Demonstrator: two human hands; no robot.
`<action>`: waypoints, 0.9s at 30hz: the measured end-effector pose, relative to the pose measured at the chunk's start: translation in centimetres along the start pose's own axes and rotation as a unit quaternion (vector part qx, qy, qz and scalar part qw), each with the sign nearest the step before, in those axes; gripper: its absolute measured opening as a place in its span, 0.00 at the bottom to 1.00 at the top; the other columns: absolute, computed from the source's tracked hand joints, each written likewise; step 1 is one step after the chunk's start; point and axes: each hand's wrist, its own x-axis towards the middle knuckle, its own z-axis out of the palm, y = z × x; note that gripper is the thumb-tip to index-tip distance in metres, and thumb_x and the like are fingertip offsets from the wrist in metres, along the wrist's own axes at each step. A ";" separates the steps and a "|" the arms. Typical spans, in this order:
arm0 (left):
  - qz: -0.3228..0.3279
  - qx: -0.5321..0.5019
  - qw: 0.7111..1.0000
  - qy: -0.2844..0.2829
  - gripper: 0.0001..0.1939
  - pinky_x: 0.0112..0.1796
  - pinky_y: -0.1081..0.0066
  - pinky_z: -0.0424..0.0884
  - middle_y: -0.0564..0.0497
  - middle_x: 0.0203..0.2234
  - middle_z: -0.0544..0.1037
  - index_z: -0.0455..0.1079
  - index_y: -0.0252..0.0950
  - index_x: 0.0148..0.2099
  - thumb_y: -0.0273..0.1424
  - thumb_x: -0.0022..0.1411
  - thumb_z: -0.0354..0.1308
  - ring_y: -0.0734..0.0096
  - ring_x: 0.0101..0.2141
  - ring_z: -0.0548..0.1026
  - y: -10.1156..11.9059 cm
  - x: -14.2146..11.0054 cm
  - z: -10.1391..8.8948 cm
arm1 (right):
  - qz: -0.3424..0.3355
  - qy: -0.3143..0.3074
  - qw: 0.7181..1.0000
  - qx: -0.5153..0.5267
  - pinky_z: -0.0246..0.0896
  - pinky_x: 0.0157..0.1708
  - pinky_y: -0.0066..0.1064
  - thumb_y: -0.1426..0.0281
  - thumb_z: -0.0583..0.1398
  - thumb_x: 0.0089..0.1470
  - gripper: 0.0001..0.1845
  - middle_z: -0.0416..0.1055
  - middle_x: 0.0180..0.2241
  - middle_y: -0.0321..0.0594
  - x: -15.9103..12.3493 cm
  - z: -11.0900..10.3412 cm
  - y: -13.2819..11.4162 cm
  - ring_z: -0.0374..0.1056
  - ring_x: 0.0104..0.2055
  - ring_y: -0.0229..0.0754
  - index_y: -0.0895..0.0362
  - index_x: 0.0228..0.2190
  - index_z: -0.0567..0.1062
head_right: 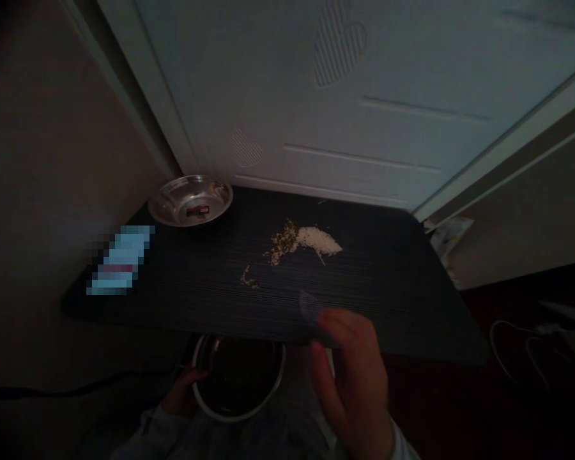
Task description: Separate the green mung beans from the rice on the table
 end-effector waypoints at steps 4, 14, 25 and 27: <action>-0.023 0.016 0.999 0.030 0.02 0.50 0.50 0.62 0.46 0.28 0.83 0.76 0.38 0.23 0.27 0.40 0.63 0.43 0.46 0.73 0.2 0.1 0.2 | 0.015 -0.062 0.990 -0.122 0.59 0.47 0.52 0.63 0.53 0.56 0.20 0.65 0.51 0.51 -0.1 3.7 3.1 0.61 0.53 0.54 0.56 0.49 0.66; -0.030 0.054 0.997 0.037 0.04 0.51 0.51 0.63 0.52 0.16 0.79 0.74 0.42 0.19 0.29 0.39 0.64 0.47 0.46 0.73 0.8 0.5 0.5 | -0.047 -0.120 0.988 -0.085 0.60 0.48 0.44 0.74 0.53 0.57 0.14 0.71 0.47 0.44 -2.4 4.2 2.0 0.65 0.52 0.45 0.54 0.45 0.70; -0.038 0.038 0.997 0.056 0.02 0.52 0.54 0.63 0.51 0.27 0.83 0.76 0.43 0.20 0.31 0.39 0.66 0.45 0.48 0.72 0.3 0.7 -1.8 | 0.021 -0.088 0.993 0.075 0.66 0.44 0.39 0.75 0.50 0.57 0.16 0.72 0.42 0.43 2.0 7.4 -0.1 0.67 0.44 0.42 0.54 0.45 0.70; -0.024 0.023 0.998 0.060 0.07 0.52 0.54 0.63 0.51 0.28 0.83 0.77 0.44 0.26 0.30 0.38 0.66 0.45 0.49 0.70 0.2 0.6 -1.8 | 0.028 -0.084 0.992 0.093 0.66 0.44 0.38 0.74 0.50 0.57 0.15 0.72 0.40 0.43 2.7 8.0 -0.4 0.67 0.43 0.42 0.54 0.44 0.70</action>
